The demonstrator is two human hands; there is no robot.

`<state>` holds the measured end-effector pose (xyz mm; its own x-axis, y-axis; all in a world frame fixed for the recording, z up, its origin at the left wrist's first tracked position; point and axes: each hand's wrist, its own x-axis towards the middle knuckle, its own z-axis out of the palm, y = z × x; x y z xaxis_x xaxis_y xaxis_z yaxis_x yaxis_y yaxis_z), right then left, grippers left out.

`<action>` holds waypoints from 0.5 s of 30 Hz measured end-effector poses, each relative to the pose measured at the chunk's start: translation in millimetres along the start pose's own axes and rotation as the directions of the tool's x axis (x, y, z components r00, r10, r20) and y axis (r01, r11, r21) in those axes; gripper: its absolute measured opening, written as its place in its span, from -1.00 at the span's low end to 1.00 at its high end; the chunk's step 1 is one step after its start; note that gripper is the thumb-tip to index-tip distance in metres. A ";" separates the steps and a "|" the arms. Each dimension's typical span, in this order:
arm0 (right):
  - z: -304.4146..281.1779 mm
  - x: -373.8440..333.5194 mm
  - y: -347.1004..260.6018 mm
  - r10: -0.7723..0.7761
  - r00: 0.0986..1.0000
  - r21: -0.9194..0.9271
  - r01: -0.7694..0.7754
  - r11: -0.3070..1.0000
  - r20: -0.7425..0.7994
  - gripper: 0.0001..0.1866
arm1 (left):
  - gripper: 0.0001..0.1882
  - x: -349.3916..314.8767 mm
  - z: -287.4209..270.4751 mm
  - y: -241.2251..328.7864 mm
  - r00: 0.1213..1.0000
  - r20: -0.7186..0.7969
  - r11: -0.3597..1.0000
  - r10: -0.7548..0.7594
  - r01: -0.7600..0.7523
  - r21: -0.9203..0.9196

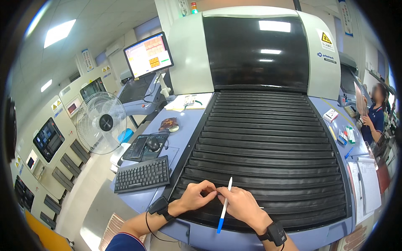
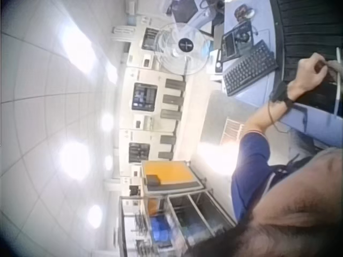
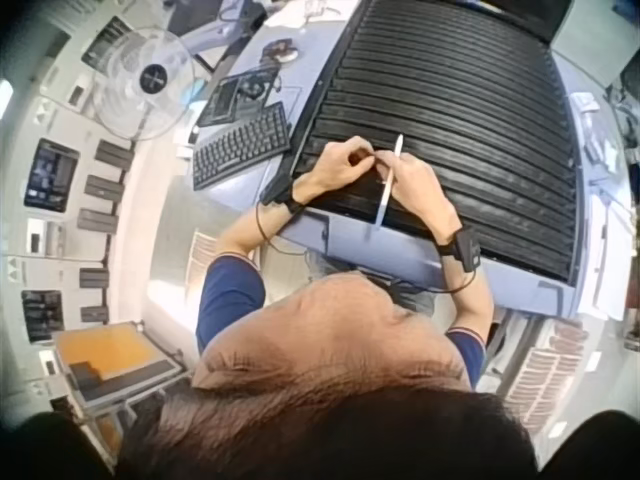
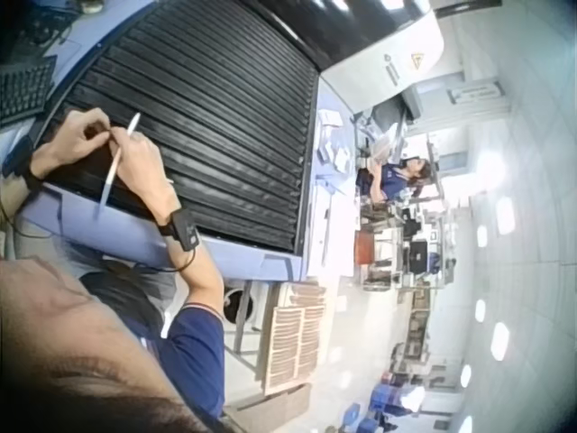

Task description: Inspecting and marking copper-colored electrical components or sheets with a marker at an inspection station.

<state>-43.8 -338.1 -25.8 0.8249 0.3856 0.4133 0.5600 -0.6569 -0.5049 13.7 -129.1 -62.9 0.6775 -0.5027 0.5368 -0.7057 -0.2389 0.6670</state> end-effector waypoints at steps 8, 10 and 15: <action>-2.9 -1.2 -3.7 0.015 1.000 0.028 -0.015 1.000 0.005 -0.77 | -0.84 4.3 -0.8 11.0 0.996 -0.014 0.996 -0.086 0.086 -0.011; -2.8 -1.2 -3.5 0.024 1.000 0.034 -0.024 0.999 0.000 -0.76 | -0.85 3.9 -0.3 9.6 0.996 -0.015 0.996 -0.093 0.092 -0.014; -2.6 -0.5 -1.1 0.011 1.000 0.023 -0.011 1.000 -0.003 -0.77 | -0.81 3.9 -0.6 8.4 0.999 -0.008 0.999 -0.034 0.034 0.039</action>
<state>-45.1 -339.2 -23.5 0.8310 0.3766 0.4095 0.5524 -0.6459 -0.5269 10.6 -132.6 -54.8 0.7026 -0.4873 0.5185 -0.6899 -0.2880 0.6642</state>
